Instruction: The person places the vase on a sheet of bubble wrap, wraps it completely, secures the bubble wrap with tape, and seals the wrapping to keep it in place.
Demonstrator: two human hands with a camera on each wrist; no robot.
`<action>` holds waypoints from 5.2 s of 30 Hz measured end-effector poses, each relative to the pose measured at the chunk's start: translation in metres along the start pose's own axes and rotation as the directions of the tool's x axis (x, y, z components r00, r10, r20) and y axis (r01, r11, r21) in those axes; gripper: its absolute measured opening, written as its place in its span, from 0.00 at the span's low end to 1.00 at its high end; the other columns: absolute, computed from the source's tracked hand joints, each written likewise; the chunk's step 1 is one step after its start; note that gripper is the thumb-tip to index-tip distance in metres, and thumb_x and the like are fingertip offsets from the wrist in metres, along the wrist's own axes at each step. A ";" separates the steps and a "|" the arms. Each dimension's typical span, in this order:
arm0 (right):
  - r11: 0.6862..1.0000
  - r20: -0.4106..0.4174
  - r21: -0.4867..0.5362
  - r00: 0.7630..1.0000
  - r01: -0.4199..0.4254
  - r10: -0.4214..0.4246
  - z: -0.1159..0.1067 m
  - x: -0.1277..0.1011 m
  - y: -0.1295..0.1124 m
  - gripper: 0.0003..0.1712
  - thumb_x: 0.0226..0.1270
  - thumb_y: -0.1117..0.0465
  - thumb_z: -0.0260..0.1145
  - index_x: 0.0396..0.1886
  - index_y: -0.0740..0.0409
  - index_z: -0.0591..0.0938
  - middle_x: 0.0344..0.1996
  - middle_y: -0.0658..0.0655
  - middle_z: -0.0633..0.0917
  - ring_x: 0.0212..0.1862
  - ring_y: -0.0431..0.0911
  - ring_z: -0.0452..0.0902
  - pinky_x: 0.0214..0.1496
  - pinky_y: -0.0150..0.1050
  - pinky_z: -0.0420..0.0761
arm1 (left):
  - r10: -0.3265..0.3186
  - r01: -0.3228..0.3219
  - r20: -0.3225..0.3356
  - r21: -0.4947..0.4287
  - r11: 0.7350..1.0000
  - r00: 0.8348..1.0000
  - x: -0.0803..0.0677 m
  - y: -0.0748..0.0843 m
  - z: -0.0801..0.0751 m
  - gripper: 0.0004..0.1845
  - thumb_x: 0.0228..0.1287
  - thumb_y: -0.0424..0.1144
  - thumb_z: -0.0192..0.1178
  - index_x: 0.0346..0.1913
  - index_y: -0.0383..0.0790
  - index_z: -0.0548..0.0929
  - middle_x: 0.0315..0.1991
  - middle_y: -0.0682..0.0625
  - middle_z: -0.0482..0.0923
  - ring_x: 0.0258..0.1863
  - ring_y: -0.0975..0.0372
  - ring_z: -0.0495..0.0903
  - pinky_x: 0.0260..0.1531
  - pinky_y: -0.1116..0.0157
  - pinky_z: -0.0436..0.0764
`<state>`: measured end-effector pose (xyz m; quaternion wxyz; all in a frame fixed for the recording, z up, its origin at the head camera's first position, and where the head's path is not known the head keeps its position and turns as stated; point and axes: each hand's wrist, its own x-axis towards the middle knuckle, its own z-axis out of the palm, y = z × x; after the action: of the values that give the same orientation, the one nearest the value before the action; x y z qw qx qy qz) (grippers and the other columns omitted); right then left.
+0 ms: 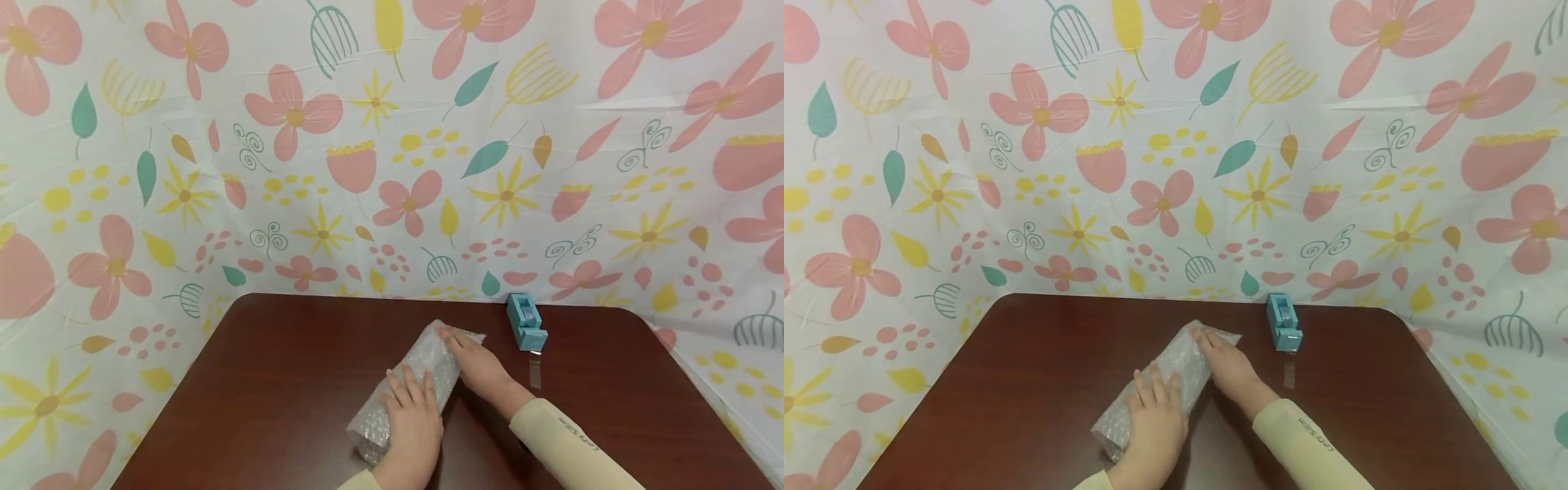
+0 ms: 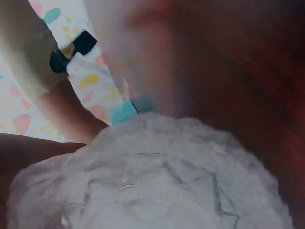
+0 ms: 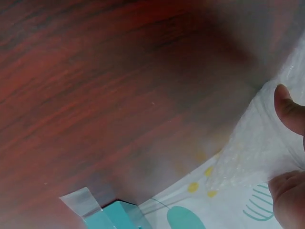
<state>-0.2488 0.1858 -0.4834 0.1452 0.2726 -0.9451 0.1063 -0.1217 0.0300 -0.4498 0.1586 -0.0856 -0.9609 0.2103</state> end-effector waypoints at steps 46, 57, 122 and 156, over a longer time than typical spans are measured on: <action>0.992 0.245 0.085 0.963 0.091 -0.109 -0.003 0.017 -0.003 0.45 0.71 0.61 0.68 0.82 0.44 0.58 0.72 0.62 0.74 0.65 0.61 0.80 0.58 0.57 0.84 | 0.679 -0.825 -0.474 -0.382 0.416 0.561 0.015 -0.080 0.040 0.34 0.66 0.66 0.62 0.72 0.58 0.75 0.74 0.52 0.72 0.77 0.52 0.69 0.71 0.60 0.75; 0.979 0.150 0.037 0.967 0.202 -0.205 0.000 0.013 0.004 0.46 0.68 0.64 0.71 0.81 0.49 0.61 0.71 0.61 0.76 0.64 0.57 0.81 0.55 0.52 0.86 | 0.616 -0.829 -0.568 -0.260 0.495 0.546 0.007 -0.071 0.040 0.22 0.75 0.60 0.55 0.65 0.60 0.81 0.67 0.52 0.78 0.71 0.54 0.76 0.62 0.59 0.83; 0.411 -0.034 0.756 0.597 -0.509 0.802 -0.047 -0.048 0.086 0.21 0.81 0.55 0.54 0.61 0.67 0.78 0.32 0.28 0.79 0.36 0.22 0.75 0.39 0.19 0.75 | 0.547 -0.802 -0.623 -0.239 0.547 0.558 0.009 -0.057 0.045 0.14 0.78 0.53 0.53 0.58 0.63 0.84 0.61 0.57 0.81 0.64 0.60 0.81 0.57 0.61 0.85; -0.192 0.495 0.844 0.587 -0.501 0.641 -0.025 -0.069 0.127 0.22 0.83 0.52 0.49 0.68 0.56 0.69 0.31 0.37 0.82 0.39 0.29 0.79 0.48 0.24 0.83 | 0.489 -0.782 -0.691 -0.179 0.597 0.531 0.021 -0.064 0.054 0.13 0.68 0.54 0.65 0.54 0.66 0.85 0.59 0.59 0.83 0.62 0.61 0.82 0.55 0.63 0.86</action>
<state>-0.2567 0.3318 -0.4981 -0.0744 -0.1685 -0.6465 0.7403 -0.1663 -0.0433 -0.4629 0.3234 -0.5373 -0.7786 -0.0219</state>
